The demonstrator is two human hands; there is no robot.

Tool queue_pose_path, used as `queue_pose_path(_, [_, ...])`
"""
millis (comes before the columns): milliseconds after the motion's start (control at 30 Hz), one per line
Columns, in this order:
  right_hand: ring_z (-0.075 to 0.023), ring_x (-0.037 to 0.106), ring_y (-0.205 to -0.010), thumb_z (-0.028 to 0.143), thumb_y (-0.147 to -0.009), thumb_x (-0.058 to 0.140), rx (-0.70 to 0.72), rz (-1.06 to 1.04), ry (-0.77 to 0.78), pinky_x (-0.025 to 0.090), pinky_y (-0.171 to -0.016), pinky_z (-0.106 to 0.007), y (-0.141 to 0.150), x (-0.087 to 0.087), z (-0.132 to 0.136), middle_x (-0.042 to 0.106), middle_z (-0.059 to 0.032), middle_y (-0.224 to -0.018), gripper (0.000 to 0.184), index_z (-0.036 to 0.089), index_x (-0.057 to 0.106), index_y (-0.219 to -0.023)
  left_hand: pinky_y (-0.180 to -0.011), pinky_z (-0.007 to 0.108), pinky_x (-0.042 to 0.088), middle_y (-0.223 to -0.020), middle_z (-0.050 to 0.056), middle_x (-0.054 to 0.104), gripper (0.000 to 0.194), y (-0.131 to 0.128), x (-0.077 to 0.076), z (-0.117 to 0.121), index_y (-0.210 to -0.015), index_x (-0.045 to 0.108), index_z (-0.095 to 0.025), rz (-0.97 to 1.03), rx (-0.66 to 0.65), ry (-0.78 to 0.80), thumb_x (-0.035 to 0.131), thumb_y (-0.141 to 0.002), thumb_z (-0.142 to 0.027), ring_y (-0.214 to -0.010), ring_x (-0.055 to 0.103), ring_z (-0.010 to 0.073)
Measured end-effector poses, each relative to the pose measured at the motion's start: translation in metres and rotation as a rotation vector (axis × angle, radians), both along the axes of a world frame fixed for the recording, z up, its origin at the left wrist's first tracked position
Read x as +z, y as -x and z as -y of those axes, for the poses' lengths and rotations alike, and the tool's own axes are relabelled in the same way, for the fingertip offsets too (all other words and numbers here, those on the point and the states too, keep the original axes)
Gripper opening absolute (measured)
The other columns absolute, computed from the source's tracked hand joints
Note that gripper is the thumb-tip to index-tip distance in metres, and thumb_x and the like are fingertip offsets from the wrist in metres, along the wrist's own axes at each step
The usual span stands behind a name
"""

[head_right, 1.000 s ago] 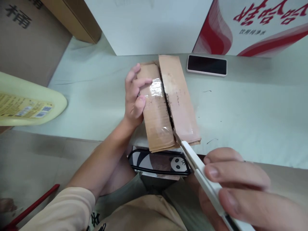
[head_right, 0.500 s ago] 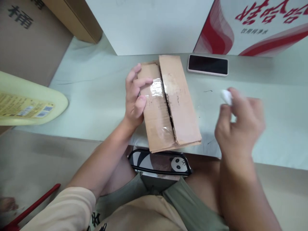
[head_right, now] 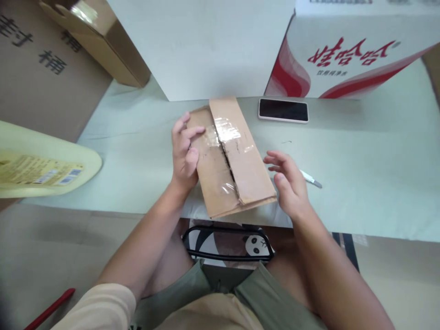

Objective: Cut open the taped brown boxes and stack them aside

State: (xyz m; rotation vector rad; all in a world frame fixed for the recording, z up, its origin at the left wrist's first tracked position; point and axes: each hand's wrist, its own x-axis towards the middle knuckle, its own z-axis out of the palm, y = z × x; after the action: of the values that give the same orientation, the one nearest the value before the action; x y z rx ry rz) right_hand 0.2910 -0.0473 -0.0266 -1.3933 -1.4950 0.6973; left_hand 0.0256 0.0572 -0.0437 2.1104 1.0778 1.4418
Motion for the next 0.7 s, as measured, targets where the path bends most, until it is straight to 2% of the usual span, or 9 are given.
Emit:
queue_pose_path(67, [-0.0332,0.070,-0.114,0.074,-0.097,0.047,0.049,-0.052,0.021,0.060,-0.095,-0.051,0.009,-0.002,0.002,0.074,-0.0124,-0.123,0.059,0.028,0.066,-0.129,-0.130,0.054,0.031,-0.161,0.010,0.047,0.063,0.008,0.002,-0.002,-0.132,0.062,-0.028,0.036,0.027,0.031,0.032,-0.102,-0.075,-0.157,0.038,0.0356])
queue_pose_path(200, [-0.0329,0.069,-0.118,0.074,-0.098,0.048,0.017,-0.076,0.187,0.059,-0.100,-0.051,0.017,-0.014,-0.002,0.075,-0.0120,-0.125,0.058,0.026,0.068,-0.124,-0.132,0.050,0.030,-0.162,0.009,0.048,0.063,0.023,0.002,-0.013,-0.133,0.063,-0.028,0.129,0.055,0.109,0.037,-0.101,-0.075,-0.157,0.040,0.0336])
queue_pose_path(267, [-0.0312,0.073,-0.109,0.077,-0.096,0.048,0.022,-0.189,0.314,0.063,-0.092,-0.049,0.018,-0.020,-0.004,0.076,-0.0118,-0.118,0.061,0.026,0.065,-0.126,-0.133,0.048,0.029,-0.163,0.006,0.048,0.066,0.031,-0.002,-0.020,-0.134,0.063,-0.029,0.184,0.080,0.158,0.038,-0.099,-0.079,-0.160,0.036,0.0325])
queue_pose_path(367, [-0.0268,0.076,-0.092,0.080,-0.093,0.050,0.105,-0.484,0.446,0.065,-0.073,-0.042,0.020,-0.022,-0.003,0.077,-0.0080,-0.106,0.062,0.029,0.058,-0.129,-0.134,0.046,0.029,-0.166,0.002,0.046,0.071,0.038,-0.007,-0.028,-0.135,0.061,-0.032,0.298,0.108,0.251,0.042,-0.093,-0.086,-0.163,0.030,0.0308])
queue_pose_path(400, [-0.0253,0.076,-0.092,0.078,-0.093,0.051,0.137,-0.554,0.430,0.065,-0.073,-0.041,0.022,-0.021,-0.002,0.077,-0.0068,-0.107,0.060,0.031,0.057,-0.130,-0.134,0.046,0.029,-0.166,0.002,0.046,0.072,0.039,-0.007,-0.029,-0.135,0.061,-0.032,0.331,0.103,0.293,0.045,-0.090,-0.087,-0.163,0.031,0.0310])
queue_pose_path(467, [-0.0233,0.075,-0.102,0.072,-0.094,0.058,0.185,-0.592,0.314,0.064,-0.085,-0.042,0.024,-0.017,0.000,0.075,-0.0050,-0.119,0.053,0.035,0.057,-0.131,-0.133,0.048,0.032,-0.163,0.005,0.051,0.073,0.037,-0.008,-0.027,-0.135,0.062,-0.031,0.353,0.070,0.397,0.055,-0.087,-0.086,-0.160,0.038,0.0331])
queue_pose_path(600, [-0.0262,0.068,-0.125,0.062,-0.095,0.065,0.170,-0.474,0.110,0.056,-0.108,-0.053,0.023,-0.014,0.000,0.071,-0.0033,-0.132,0.050,0.041,0.051,-0.138,-0.124,0.049,0.045,-0.147,0.009,0.068,0.069,0.028,-0.010,-0.020,-0.128,0.069,-0.027,0.339,0.020,0.591,0.071,-0.082,-0.078,-0.146,0.056,0.0354])
queue_pose_path(700, [-0.0299,0.063,-0.134,0.058,-0.095,0.068,0.134,-0.366,0.050,0.050,-0.116,-0.059,0.019,-0.018,-0.002,0.067,-0.0055,-0.137,0.057,0.041,0.044,-0.144,-0.119,0.050,0.050,-0.140,0.010,0.072,0.069,0.023,-0.020,-0.016,-0.122,0.072,-0.028,0.374,0.005,0.635,0.070,-0.079,-0.081,-0.142,0.060,0.0337])
